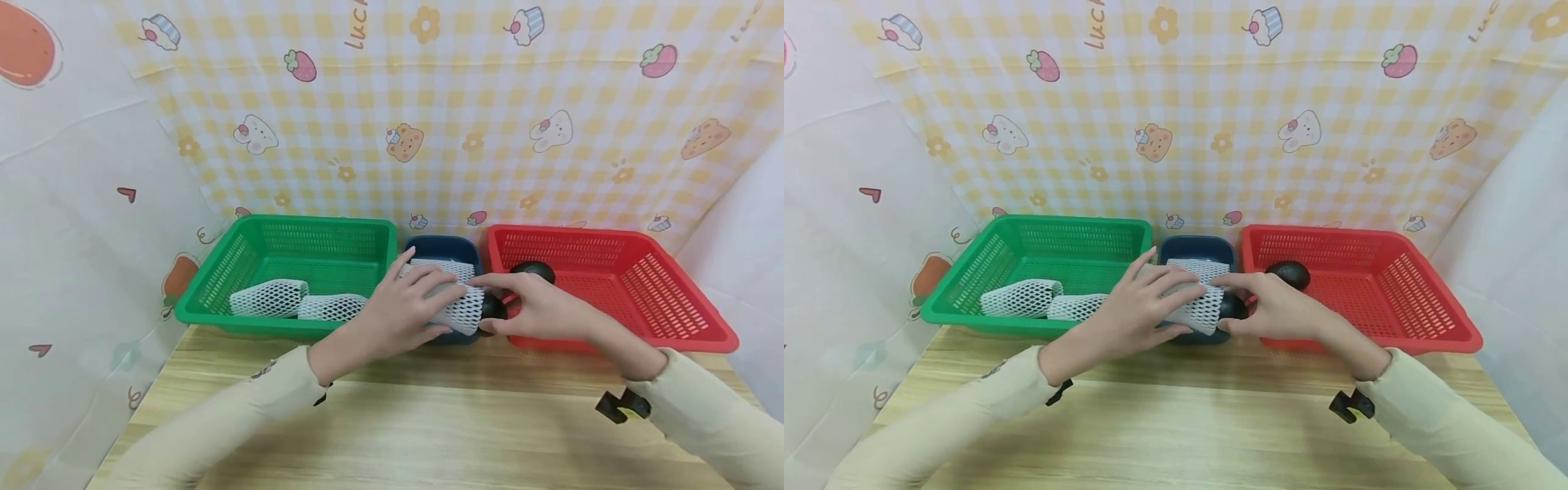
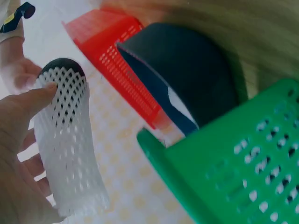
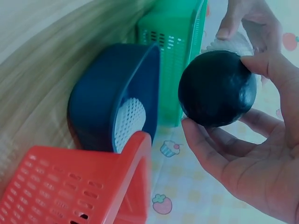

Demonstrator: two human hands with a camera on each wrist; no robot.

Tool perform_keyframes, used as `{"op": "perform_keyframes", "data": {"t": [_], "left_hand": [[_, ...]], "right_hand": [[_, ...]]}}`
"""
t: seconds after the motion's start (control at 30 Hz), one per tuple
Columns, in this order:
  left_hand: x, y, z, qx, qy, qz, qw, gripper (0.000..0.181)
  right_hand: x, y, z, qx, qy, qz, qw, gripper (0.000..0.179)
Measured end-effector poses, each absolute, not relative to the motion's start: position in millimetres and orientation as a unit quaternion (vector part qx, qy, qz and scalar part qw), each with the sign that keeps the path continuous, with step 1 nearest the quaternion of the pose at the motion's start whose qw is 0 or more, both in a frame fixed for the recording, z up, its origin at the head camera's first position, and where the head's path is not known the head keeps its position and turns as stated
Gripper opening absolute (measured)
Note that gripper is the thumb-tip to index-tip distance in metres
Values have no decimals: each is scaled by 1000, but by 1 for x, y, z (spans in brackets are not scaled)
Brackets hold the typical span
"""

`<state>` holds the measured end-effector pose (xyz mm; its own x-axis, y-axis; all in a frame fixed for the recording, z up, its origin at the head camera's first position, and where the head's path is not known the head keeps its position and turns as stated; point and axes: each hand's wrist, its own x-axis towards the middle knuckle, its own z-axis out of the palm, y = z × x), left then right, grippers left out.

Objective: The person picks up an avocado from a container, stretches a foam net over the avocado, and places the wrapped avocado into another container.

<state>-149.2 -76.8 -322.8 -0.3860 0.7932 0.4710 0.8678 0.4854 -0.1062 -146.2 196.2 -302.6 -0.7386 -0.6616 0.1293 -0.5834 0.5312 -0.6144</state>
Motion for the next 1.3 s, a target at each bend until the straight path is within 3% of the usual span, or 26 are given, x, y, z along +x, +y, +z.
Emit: {"op": "perform_keyframes", "data": {"t": [0.27, 0.5, 0.63, 0.9, 1.3], "left_hand": [[-146, -73, -326, -493, -834, -75, 237, 61], [-147, -75, -329, -485, -839, -81, 231, 60], [-148, -76, -329, -482, -841, -82, 230, 60], [-147, -76, -329, -477, -846, -87, 220, 61], [-148, -79, -331, -491, -837, -100, 222, 61]], "right_hand": [[-143, 194, -306, -352, 871, -333, 83, 62], [-137, 196, -309, -331, 872, -344, 111, 82], [-133, 197, -311, -321, 879, -338, 99, 89], [-131, 199, -313, -315, 891, -324, 43, 77], [-126, 203, -319, -363, 878, -312, 8, 71]]}}
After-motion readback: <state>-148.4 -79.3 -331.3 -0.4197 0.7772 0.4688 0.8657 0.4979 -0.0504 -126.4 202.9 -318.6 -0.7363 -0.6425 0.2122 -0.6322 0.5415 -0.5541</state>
